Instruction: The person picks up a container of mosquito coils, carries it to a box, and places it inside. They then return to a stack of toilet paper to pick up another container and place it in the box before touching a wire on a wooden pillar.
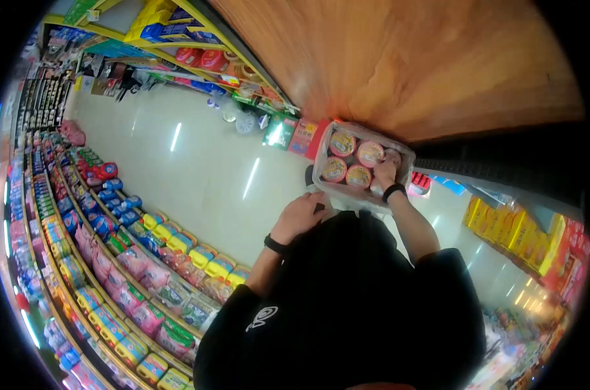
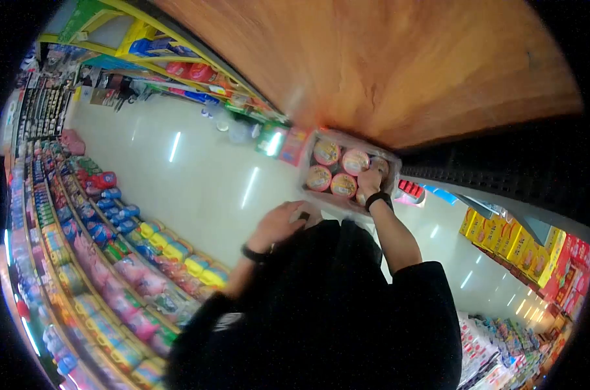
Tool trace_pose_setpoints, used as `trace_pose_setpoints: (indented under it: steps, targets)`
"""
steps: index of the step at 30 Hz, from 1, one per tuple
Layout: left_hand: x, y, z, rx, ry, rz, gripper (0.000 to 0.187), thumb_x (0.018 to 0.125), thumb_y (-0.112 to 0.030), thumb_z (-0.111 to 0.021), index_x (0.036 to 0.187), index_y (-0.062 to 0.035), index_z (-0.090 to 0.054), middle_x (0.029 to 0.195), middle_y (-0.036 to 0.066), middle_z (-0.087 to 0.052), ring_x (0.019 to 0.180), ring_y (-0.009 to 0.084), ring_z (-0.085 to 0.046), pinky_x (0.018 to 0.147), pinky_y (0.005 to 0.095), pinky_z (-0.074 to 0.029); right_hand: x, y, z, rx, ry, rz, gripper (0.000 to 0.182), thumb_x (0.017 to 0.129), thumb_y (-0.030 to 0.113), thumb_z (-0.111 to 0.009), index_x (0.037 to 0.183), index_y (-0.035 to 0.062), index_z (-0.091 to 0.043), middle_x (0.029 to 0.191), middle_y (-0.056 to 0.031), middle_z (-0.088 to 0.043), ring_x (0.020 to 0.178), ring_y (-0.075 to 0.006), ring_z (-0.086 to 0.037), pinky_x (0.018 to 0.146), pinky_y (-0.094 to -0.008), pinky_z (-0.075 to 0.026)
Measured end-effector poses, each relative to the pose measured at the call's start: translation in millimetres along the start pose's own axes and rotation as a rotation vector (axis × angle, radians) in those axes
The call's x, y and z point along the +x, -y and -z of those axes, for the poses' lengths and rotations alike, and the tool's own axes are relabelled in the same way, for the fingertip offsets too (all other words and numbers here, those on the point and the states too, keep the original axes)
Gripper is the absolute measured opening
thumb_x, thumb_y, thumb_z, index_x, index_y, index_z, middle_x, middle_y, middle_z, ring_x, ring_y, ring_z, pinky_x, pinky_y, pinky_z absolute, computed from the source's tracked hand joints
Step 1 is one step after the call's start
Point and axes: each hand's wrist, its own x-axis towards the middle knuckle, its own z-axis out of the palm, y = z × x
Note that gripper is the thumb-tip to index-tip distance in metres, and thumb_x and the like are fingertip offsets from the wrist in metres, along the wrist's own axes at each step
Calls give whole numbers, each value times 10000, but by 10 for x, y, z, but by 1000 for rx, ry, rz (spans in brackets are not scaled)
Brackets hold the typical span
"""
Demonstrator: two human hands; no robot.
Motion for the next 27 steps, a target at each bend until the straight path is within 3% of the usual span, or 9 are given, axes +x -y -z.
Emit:
trace_pose_setpoints:
  steps: [2, 4, 6, 12, 15, 16, 19, 23, 27]
  targets:
    - [94, 83, 306, 18, 90, -44, 325, 866, -217, -643, 1162, -86, -652, 1136, 162, -663, 1050, 370, -632, 897, 466, -521, 46, 103, -12, 8, 76, -51, 258, 879, 266, -607, 972, 38, -684, 1070, -286, -674, 978, -444, -658, 824, -509, -543]
    - [146, 193, 502, 77, 55, -76, 202, 865, -209, -608, 998, -87, -700, 1116, 128, -675, 1014, 357, -642, 890, 460, -528, 138, -215, -354, -385, -117, 538, 310, 866, 270, -604, 1018, 13, -685, 952, -240, -714, 906, -447, -677, 794, -544, -536]
    - [258, 523, 608, 83, 61, -219, 247, 910, -268, -574, 1083, -129, -682, 1062, 145, -665, 1001, 353, -629, 855, 466, -529, -17, 54, -182, 128, -106, 54, 268, 860, 243, -631, 973, 4, -676, 892, -210, -710, 836, -402, -680, 739, -529, -540]
    - [982, 1081, 954, -73, 193, -491, 416, 994, -338, -566, 1306, -63, -580, 1195, 192, -641, 1085, 340, -617, 958, 438, -489, -429, 248, 120, 428, -243, -108, 610, 844, 322, -700, 1344, 28, -510, 1174, -266, -667, 1017, -424, -659, 901, -511, -516]
    - [869, 229, 2178, 39, 106, -517, 404, 1000, -342, -574, 1286, -57, -586, 1134, 192, -646, 1048, 362, -620, 911, 454, -499, -431, 221, -42, 678, -572, 15, 500, 817, 199, -754, 1240, 17, -559, 1141, -225, -650, 1045, -382, -636, 905, -455, -510]
    - [742, -220, 2676, 78, 29, -662, 357, 978, -303, -603, 1249, -70, -604, 1071, 182, -649, 999, 368, -624, 852, 456, -508, -526, 213, -12, 782, -446, -135, 493, 773, -7, -702, 1245, 20, -560, 1098, -120, -640, 960, -242, -648, 833, -367, -545]
    - [523, -1237, 3769, 514, -345, -906, 340, 880, -259, -706, 1147, -55, -654, 1037, 123, -682, 980, 307, -656, 833, 417, -522, -483, 298, 90, 1002, -621, 260, 458, 754, -26, -708, 1195, 34, -598, 966, -117, -650, 862, -253, -661, 750, -358, -554]
    - [128, -2473, 4431, 136, -917, -1279, 222, 841, -151, -754, 1007, -53, -644, 883, 120, -681, 815, 310, -679, 715, 406, -534, -541, 1023, 1220, 988, -510, 300, 449, 756, -21, -709, 1189, 35, -603, 960, -117, -651, 861, -254, -662, 749, -358, -554]
    - [-6, -3551, 4584, 173, -1307, -1101, 313, 905, -324, -706, 1000, -43, -605, 855, 139, -663, 747, 323, -672, 666, 419, -531, -693, 1485, 2252, 986, -412, 419, 440, 758, -16, -709, 1183, 36, -608, 955, -117, -653, 859, -254, -663, 747, -358, -554]
